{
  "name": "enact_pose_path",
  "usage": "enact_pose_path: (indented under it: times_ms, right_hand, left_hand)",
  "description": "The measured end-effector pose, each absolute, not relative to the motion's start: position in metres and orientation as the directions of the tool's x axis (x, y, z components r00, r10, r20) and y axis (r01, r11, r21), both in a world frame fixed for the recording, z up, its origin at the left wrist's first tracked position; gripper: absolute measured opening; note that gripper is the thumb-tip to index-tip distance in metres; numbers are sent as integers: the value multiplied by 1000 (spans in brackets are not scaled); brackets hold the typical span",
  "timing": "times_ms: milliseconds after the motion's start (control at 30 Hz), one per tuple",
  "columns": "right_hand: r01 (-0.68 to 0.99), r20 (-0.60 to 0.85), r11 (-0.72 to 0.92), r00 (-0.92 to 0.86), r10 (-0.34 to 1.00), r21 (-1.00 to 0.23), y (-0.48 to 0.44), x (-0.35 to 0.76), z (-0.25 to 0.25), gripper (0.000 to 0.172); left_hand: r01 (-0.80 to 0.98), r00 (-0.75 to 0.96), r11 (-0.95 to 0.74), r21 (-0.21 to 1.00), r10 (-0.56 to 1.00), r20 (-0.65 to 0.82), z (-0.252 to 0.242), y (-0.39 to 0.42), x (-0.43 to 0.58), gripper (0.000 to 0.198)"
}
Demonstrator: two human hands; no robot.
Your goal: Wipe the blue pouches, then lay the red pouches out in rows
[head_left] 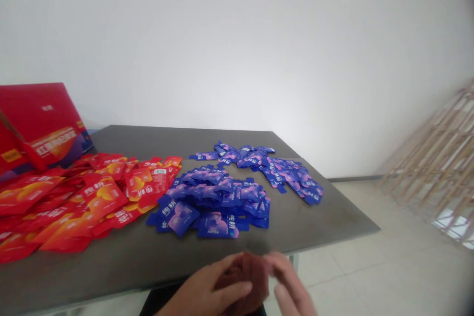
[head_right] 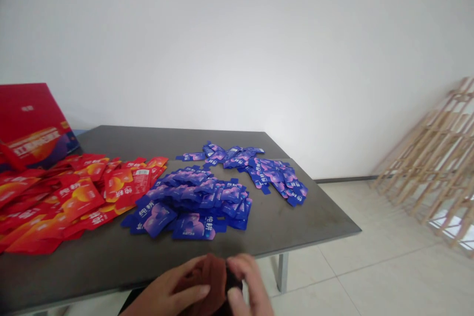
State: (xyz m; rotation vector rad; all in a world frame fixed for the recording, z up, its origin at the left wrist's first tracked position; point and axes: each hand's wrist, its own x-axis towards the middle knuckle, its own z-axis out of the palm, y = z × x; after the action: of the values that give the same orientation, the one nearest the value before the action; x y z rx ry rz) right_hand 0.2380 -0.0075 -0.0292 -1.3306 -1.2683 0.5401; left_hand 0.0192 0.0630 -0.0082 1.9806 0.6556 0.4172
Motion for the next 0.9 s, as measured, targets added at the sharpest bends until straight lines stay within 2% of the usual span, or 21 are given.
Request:
enact_pose_path:
  times_ms: [67,133,200,233,333,467,600,700,900]
  right_hand:
    - [508,384,135,426,819,-851,19,286,-23,39]
    - [632,425,8,512,747,-775,51,341,-18,52]
    - [722,455,-114,542,706,-683,84,393,-14,64]
    - [759,465,-164,538,703,-630,99,416,-13,66]
    - [848,434,-241,461,774,-472,135,458,-17,61]
    - [913,311,-287,374,874,-290,153,461,-33,52]
    - [929,278,-344,369,887,-135,132,434,-46,58]
    - [938,287,-342,341,895,-49,102,412,-48,58]
    - [961,344,-272,243,907,40,58,383,-44,38]
  left_hand:
    - [311,840,-591,745,537,75,4,74,16,62]
    - [317,884,-748,583,455,103,9,83,16,67]
    - [308,912,-843,442,394,116,10,87,18,69]
    - [305,916,-859,411,383,120,10,87,19,67]
    - [308,918,-876,372,376,124,9,86,20,63]
    - [310,911,-883,352,382,156,5,85,18,64]
    - [299,915,-895,331,367,165,3,86,17,61]
    - [312,920,-894,322,369,133,4,86,18,63]
    - [306,916,-890,339,372,150,2,87,17,69]
